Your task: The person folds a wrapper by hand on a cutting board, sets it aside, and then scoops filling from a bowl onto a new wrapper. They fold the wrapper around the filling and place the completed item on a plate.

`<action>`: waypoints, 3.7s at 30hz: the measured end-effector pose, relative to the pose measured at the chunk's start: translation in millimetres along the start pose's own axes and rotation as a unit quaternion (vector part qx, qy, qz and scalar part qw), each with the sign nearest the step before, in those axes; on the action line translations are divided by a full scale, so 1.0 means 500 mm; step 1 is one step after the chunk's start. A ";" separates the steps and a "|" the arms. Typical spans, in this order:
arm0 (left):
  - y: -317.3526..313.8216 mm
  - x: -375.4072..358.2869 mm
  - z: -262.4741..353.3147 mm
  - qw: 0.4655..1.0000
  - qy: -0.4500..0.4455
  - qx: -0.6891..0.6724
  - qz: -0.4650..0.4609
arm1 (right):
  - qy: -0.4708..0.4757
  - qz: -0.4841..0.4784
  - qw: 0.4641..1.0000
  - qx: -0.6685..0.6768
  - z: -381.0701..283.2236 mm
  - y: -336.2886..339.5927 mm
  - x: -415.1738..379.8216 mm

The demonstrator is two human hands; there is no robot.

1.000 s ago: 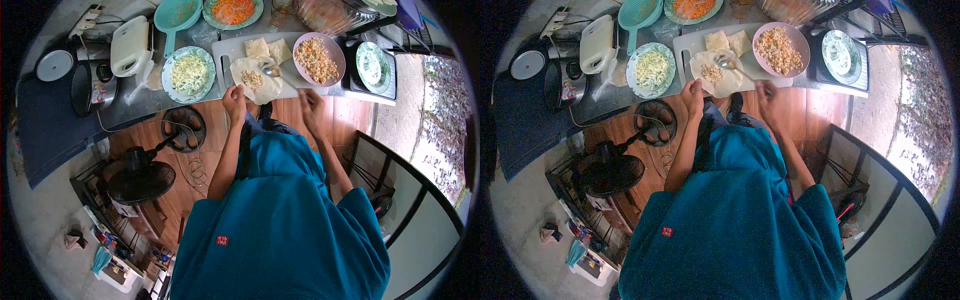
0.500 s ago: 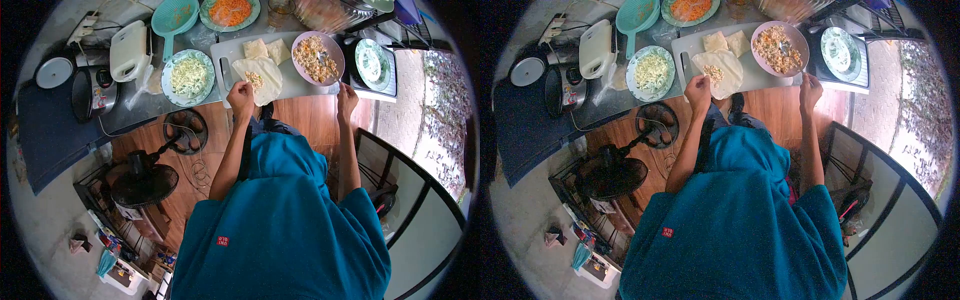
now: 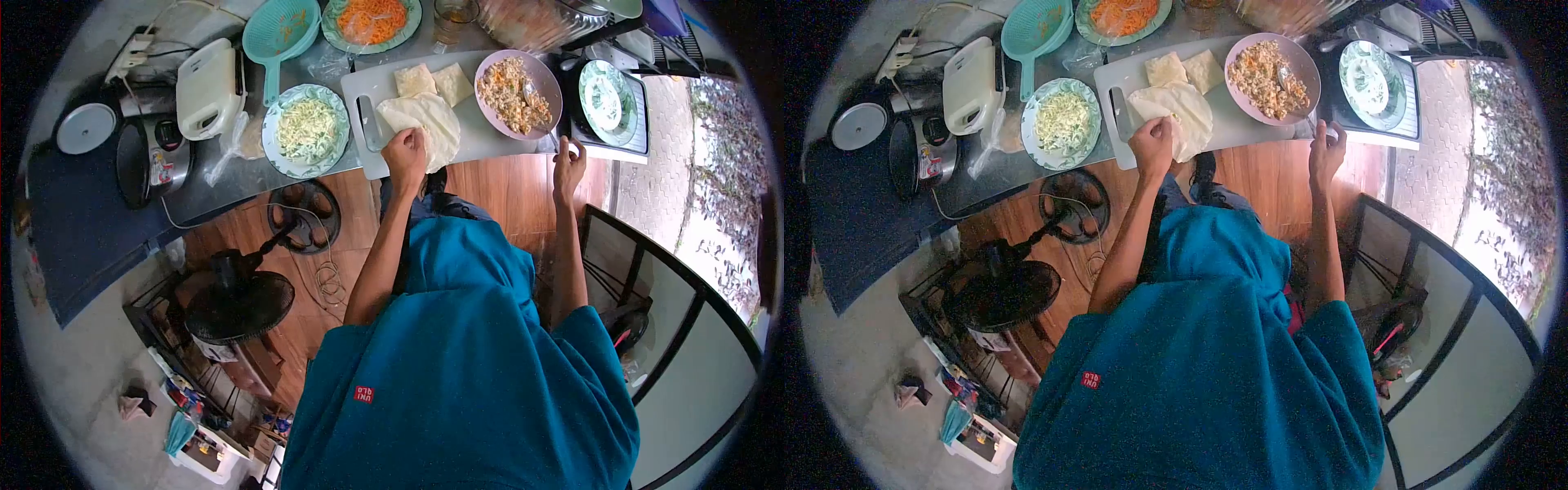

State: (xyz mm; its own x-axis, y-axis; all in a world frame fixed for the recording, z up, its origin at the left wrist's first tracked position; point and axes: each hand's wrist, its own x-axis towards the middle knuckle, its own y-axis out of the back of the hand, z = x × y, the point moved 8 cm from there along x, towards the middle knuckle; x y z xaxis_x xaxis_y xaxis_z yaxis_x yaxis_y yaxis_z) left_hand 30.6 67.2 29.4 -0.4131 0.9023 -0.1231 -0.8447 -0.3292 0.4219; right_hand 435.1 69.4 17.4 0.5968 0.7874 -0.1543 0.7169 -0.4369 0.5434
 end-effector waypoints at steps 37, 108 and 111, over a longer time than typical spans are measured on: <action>-0.013 -0.076 -0.013 0.900 -0.261 0.301 -0.177 | 0.273 -0.197 0.922 -0.189 -0.200 -0.416 -0.274; 0.053 -0.045 -0.090 0.967 0.121 -0.219 0.048 | 0.508 -0.294 0.804 -0.097 -0.274 -0.426 -0.391; 0.063 -0.027 -0.097 0.981 0.088 -0.160 0.058 | 0.474 -0.306 0.823 -0.070 -0.294 -0.390 -0.383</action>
State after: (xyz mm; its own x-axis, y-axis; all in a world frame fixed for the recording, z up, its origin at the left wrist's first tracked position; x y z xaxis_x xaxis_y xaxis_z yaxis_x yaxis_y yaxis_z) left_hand -7.1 31.2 0.6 -0.5412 0.8010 -0.2560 -0.8406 -0.5229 0.1411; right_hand 128.3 67.6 62.2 -0.4563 0.8562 0.2423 0.6908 0.1692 0.7030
